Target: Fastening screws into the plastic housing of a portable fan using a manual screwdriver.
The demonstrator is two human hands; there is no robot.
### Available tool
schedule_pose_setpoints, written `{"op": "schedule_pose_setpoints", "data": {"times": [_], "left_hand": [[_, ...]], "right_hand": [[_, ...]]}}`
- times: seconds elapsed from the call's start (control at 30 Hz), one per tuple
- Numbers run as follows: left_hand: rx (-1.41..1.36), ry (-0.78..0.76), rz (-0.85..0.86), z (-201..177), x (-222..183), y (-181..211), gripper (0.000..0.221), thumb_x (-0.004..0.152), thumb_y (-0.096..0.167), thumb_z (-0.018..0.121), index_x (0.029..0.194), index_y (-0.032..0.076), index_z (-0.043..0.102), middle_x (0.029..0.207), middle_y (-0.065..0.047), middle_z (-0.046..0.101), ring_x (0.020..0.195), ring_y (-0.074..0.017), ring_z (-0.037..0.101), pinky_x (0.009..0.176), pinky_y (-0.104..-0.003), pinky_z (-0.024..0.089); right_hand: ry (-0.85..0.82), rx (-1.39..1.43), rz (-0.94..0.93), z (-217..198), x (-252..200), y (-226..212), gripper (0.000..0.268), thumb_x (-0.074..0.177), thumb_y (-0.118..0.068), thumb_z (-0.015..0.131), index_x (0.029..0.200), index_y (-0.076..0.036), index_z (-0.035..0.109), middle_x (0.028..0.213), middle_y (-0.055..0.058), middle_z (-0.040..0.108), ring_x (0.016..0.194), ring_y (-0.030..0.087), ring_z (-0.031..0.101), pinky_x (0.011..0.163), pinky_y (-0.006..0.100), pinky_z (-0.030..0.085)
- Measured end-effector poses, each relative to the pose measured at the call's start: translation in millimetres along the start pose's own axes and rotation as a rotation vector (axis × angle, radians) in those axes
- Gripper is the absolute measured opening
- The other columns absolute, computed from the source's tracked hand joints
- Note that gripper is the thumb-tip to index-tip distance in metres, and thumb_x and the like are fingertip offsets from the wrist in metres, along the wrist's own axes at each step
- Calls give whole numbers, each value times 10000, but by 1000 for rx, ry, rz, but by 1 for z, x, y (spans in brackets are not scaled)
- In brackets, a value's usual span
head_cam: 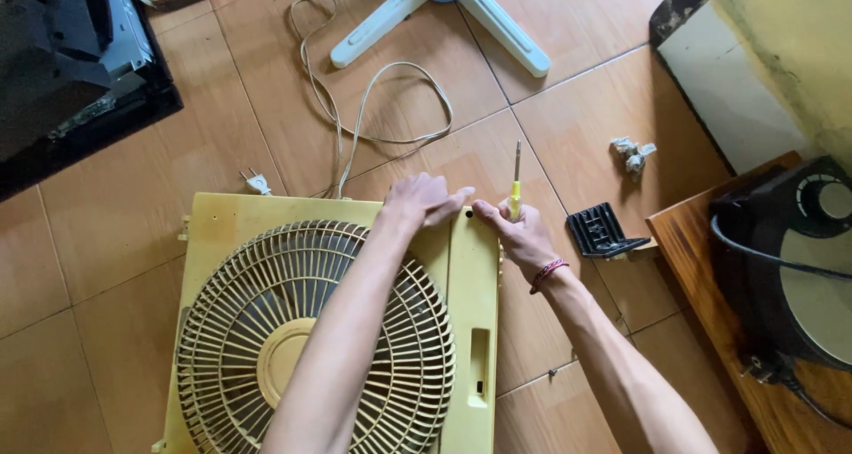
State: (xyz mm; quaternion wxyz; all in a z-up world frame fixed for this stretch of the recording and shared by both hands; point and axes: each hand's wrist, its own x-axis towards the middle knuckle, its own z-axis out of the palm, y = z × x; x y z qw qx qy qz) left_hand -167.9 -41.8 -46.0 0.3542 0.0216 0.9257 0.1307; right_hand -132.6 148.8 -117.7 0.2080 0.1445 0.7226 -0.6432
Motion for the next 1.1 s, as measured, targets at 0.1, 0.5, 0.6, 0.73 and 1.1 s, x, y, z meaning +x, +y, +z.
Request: {"op": "schedule_pose_setpoints", "data": {"times": [0.1, 0.5, 0.6, 0.73, 1.1], "left_hand": [[56, 1, 16, -8, -7, -3, 699, 949, 596, 366, 1194, 46, 720, 1255, -193, 716, 1239, -353, 654, 1003, -459, 547], [-250, 21, -29, -30, -25, -30, 772, 842, 648, 331, 1097, 54, 753, 1284, -242, 686, 1294, -422, 586, 1063, -522, 469], [-112, -74, -16, -24, -16, -48, 920, 714, 872, 423, 1207, 162, 740, 1307, -160, 695, 1297, -311, 609, 1082, -418, 494], [-125, -41, -38, -35, -40, -46, 895, 635, 879, 564, 1216, 218, 726, 1278, -124, 706, 1282, -285, 615, 1073, -415, 500], [-190, -28, -42, -12, -22, -57, 1095, 484, 958, 620, 1115, 73, 752, 1221, -152, 730, 1246, -295, 648, 1018, -469, 527]], "right_hand": [[-73, -93, -54, -3, 11, 3, 519, 875, -433, 843, 570, -124, 557, 427, 29, 500, 363, 112, 487, 352, 221, 409], [-113, -951, -200, -35, -25, -82, 468, 1011, -565, 478, 1189, -134, 515, 967, 335, 711, 1048, 531, 676, 901, 611, 486], [-116, -1032, -231, -54, -25, -94, 348, 983, -598, 532, 1171, -312, 595, 949, 85, 762, 1052, 386, 712, 932, 524, 532], [-97, -1157, -585, -48, -38, -121, 255, 899, -349, 662, 1134, -251, 677, 925, 113, 764, 962, 379, 733, 853, 528, 577], [-48, -1578, -524, 7, -51, -168, 252, 865, -362, 583, 1057, -351, 745, 944, 15, 672, 960, 306, 695, 817, 469, 601]]}}
